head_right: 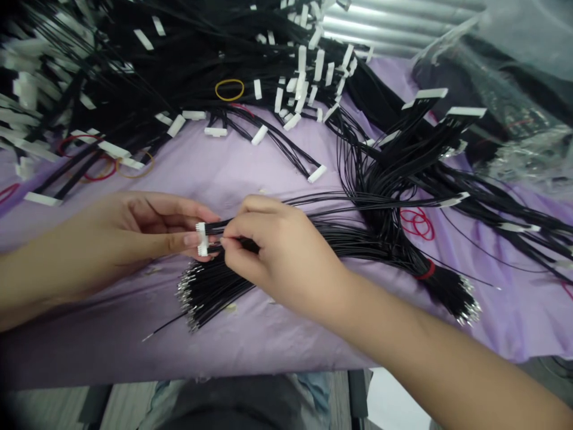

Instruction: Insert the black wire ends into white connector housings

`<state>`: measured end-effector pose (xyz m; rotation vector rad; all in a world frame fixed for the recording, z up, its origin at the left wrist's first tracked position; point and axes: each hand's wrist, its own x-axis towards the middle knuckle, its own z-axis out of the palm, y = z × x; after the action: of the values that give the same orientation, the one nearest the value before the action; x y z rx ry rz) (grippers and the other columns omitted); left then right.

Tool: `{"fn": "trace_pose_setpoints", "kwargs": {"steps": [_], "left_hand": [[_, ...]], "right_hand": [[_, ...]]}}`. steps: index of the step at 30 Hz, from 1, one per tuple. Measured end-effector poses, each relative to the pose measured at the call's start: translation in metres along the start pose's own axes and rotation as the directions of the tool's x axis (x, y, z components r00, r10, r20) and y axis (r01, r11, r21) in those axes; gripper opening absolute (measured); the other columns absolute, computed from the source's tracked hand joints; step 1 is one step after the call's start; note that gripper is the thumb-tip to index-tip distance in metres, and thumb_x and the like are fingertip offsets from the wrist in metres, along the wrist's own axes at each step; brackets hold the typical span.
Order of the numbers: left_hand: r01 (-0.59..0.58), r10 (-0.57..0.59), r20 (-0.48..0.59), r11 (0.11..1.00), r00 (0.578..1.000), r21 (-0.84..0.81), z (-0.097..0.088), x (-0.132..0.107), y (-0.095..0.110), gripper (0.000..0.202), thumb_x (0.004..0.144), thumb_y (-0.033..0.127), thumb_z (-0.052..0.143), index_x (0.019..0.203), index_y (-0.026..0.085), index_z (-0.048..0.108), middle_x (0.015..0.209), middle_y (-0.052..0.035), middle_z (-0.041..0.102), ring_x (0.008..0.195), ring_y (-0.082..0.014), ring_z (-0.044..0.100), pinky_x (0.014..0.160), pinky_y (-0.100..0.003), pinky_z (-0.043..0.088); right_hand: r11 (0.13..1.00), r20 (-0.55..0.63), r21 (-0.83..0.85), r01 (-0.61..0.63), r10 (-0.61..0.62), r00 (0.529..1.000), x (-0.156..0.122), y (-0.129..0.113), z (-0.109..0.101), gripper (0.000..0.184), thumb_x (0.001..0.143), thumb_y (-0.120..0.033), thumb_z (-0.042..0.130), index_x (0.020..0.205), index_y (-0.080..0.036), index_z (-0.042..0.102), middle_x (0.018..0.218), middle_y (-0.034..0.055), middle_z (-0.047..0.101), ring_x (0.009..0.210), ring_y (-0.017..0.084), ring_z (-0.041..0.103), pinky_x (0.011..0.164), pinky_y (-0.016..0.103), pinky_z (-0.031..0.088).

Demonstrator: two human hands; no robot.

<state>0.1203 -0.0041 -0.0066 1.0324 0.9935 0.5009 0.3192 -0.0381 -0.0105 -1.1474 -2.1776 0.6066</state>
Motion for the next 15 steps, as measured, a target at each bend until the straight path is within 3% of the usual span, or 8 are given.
{"fn": "trace_pose_setpoints", "kwargs": {"steps": [9,15], "left_hand": [[-0.009,0.015,0.087,0.998,0.996,-0.062,-0.0016,0.0009,0.0008,0.019,0.074,0.006,0.072,0.09,0.016,0.071,0.073,-0.0027,0.073,0.065,-0.0131,0.069,0.059,-0.013,0.054],[0.005,-0.003,0.027,0.998,1.0,-0.068,0.0014,0.0023,-0.0015,0.02,0.07,0.004,0.072,0.087,0.015,0.068,0.066,-0.0002,0.069,0.062,-0.0147,0.068,0.06,-0.019,0.056]], "right_hand": [[0.991,-0.022,-0.058,0.118,-0.119,0.993,0.0008,-0.0013,0.0006,0.01,0.082,-0.01,0.062,0.076,-0.016,0.067,0.076,0.0009,0.061,0.065,0.007,0.054,0.059,0.021,0.045],[0.955,0.041,-0.247,0.165,-0.16,0.986,-0.0011,-0.004,0.0068,0.027,0.093,-0.018,0.049,0.073,-0.015,0.066,0.078,0.005,0.064,0.071,0.013,0.057,0.063,0.027,0.047]]}}
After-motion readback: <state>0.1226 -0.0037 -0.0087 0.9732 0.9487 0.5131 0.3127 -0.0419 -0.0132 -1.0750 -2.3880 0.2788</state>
